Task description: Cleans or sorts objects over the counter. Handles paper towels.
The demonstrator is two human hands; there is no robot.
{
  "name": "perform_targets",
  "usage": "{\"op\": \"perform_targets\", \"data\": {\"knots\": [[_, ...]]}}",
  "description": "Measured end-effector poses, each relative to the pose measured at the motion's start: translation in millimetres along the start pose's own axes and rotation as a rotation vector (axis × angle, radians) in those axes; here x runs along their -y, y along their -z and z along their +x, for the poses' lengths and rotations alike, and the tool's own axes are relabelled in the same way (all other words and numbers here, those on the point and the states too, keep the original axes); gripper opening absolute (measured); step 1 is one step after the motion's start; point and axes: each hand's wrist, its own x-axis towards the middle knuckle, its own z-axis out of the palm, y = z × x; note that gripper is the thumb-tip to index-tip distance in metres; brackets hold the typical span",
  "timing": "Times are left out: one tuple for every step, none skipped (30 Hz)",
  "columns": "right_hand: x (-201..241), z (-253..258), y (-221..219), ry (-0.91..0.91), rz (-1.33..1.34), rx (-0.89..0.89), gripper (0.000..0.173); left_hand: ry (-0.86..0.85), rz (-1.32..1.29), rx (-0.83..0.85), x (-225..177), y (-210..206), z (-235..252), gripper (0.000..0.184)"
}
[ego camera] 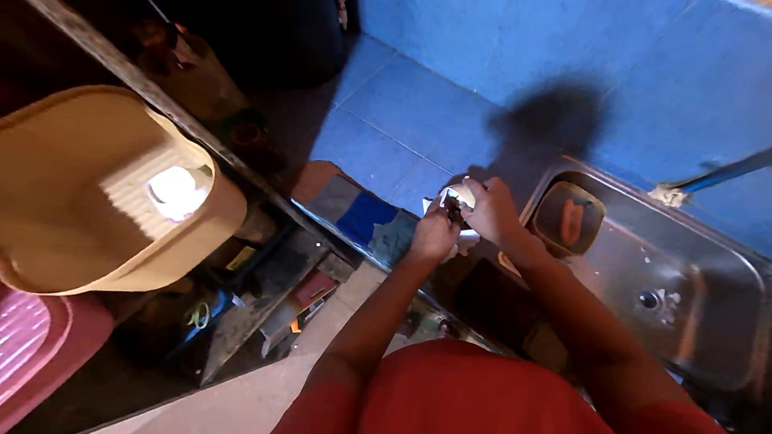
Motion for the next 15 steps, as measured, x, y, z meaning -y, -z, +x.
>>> {"op": "perform_targets", "data": {"knots": [[1, -1, -4, -0.007, -0.024, -0.022, 0.057, -0.013, 0.077, 0.020, -5, 1, -1, 0.037], [2, -3, -6, -0.012, -0.045, -0.029, 0.058, -0.018, 0.161, 0.054, -12, 2, -3, 0.036], [3, -4, -7, -0.007, -0.063, -0.038, 0.059, -0.017, 0.243, 0.094, -18, 3, -4, 0.035], [3, -7, -8, 0.017, -0.072, -0.077, 0.060, -0.015, 0.317, 0.129, -23, 5, -4, 0.033], [3, -10, -8, 0.056, -0.073, -0.142, 0.059, -0.009, 0.374, 0.157, -26, 6, -2, 0.032], [2, -12, -9, 0.078, -0.071, -0.186, 0.059, 0.011, 0.412, 0.187, -25, 6, 2, 0.032], [-1, -15, -11, 0.084, -0.059, -0.197, 0.060, 0.040, 0.433, 0.223, -24, 6, 4, 0.033], [-5, -18, -13, 0.077, -0.042, -0.183, 0.062, 0.060, 0.445, 0.250, -25, 7, 4, 0.034], [-9, -18, -13, 0.091, -0.019, -0.200, 0.062, 0.051, 0.458, 0.243, -28, 12, 4, 0.034], [-11, -17, -12, 0.124, 0.012, -0.247, 0.062, 0.030, 0.460, 0.215, -32, 17, 3, 0.033], [-12, -18, -10, 0.159, 0.036, -0.303, 0.061, 0.026, 0.459, 0.214, -33, 19, 4, 0.034], [-14, -20, -10, 0.188, 0.059, -0.359, 0.060, 0.035, 0.451, 0.215, -32, 20, 4, 0.035], [-17, -22, -11, 0.204, 0.079, -0.407, 0.059, 0.042, 0.434, 0.210, -29, 19, 4, 0.035], [-21, -23, -12, 0.220, 0.095, -0.451, 0.056, 0.046, 0.403, 0.187, -25, 18, 6, 0.035], [-24, -21, -12, 0.238, 0.101, -0.490, 0.055, 0.050, 0.370, 0.159, -22, 19, 9, 0.035]]}}
